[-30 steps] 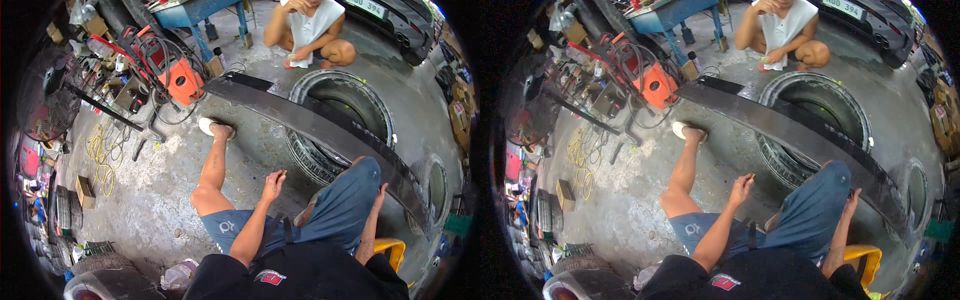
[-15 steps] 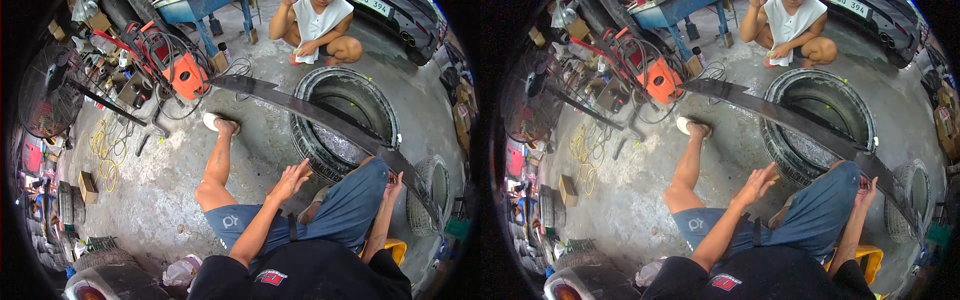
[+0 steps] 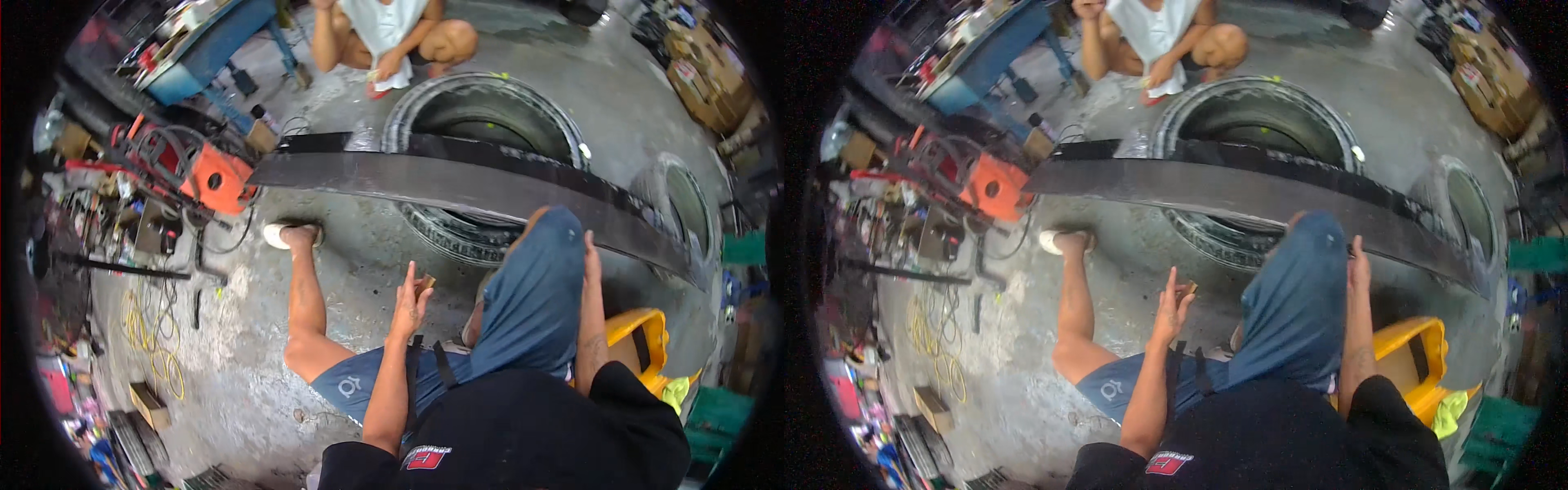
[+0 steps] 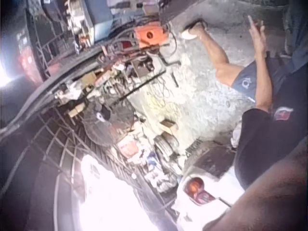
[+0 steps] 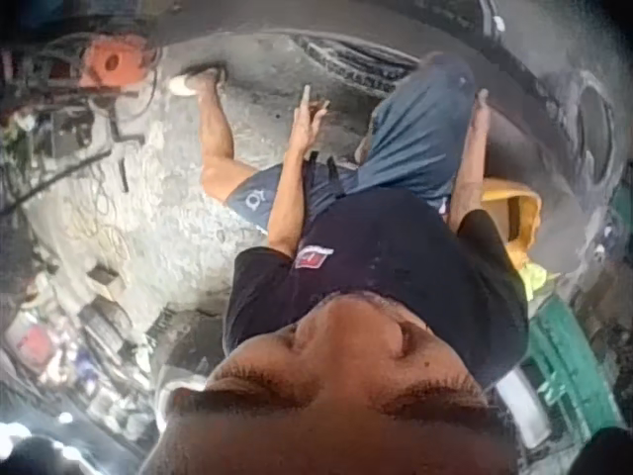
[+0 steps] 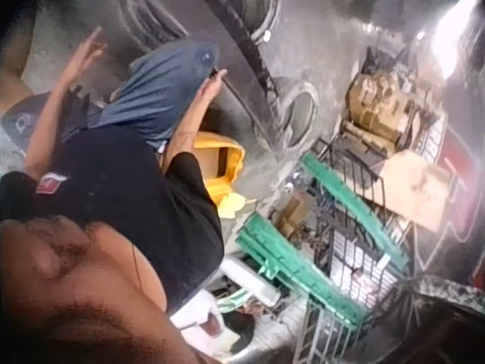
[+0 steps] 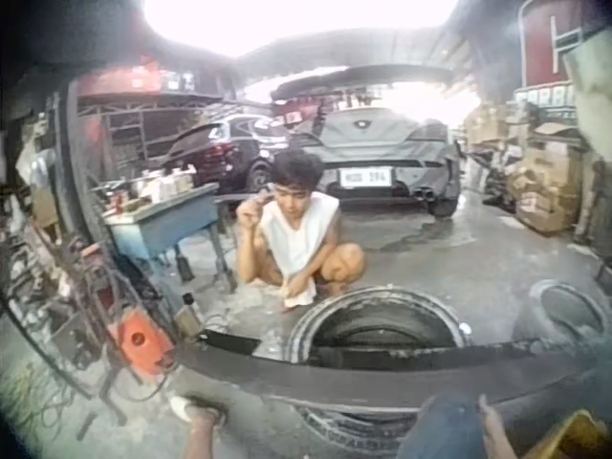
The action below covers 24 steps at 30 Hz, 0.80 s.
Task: The person sands and wipes a carbon fiber car spoiler. They use a sanding block to rub the surface of the spoiler and then wipe the area with a cloth to remove dust and debris.
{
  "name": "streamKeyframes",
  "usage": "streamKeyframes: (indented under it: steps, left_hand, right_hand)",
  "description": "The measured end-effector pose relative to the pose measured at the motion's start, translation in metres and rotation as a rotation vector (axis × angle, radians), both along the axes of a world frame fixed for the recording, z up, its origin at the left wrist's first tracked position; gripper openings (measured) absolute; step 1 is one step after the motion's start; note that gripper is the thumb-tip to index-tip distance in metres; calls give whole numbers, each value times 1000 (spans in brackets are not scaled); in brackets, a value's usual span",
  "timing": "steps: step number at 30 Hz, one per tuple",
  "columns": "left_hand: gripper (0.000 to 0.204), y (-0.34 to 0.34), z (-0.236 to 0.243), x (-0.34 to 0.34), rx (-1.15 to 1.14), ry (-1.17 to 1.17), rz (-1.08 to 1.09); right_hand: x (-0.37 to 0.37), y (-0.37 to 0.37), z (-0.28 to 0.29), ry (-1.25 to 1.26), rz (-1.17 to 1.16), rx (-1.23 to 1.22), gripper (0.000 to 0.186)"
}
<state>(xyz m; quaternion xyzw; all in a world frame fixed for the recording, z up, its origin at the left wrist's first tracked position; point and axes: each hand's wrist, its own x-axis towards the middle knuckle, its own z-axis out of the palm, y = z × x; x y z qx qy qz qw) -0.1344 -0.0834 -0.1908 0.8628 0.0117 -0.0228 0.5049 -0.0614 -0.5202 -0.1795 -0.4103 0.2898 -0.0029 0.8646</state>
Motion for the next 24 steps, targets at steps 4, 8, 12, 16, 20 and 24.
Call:
streamKeyframes:
  steps: [4,8,12,16,20,24]
  left_hand:
    - [75,-48,-15,17,-22,50,-173]
    - [75,-29,-25,0,103,121,-88]
    - [76,-13,-49,2,-60,135,-52]
    - [77,-3,-44,10,-119,-154,88]
    - [74,14,41,49,-213,-375,469]
    - [70,54,74,56,-399,-416,581]
  right_hand:
    - [-37,-108,-82,5,8,-331,63]
    - [-31,-66,-56,237,209,-438,58]
    - [-16,-51,26,314,643,-712,50]
    - [-21,-54,70,41,450,-758,41]
    - [-27,-147,4,113,316,-883,55]
    - [-1,-154,-47,9,224,-1001,51]
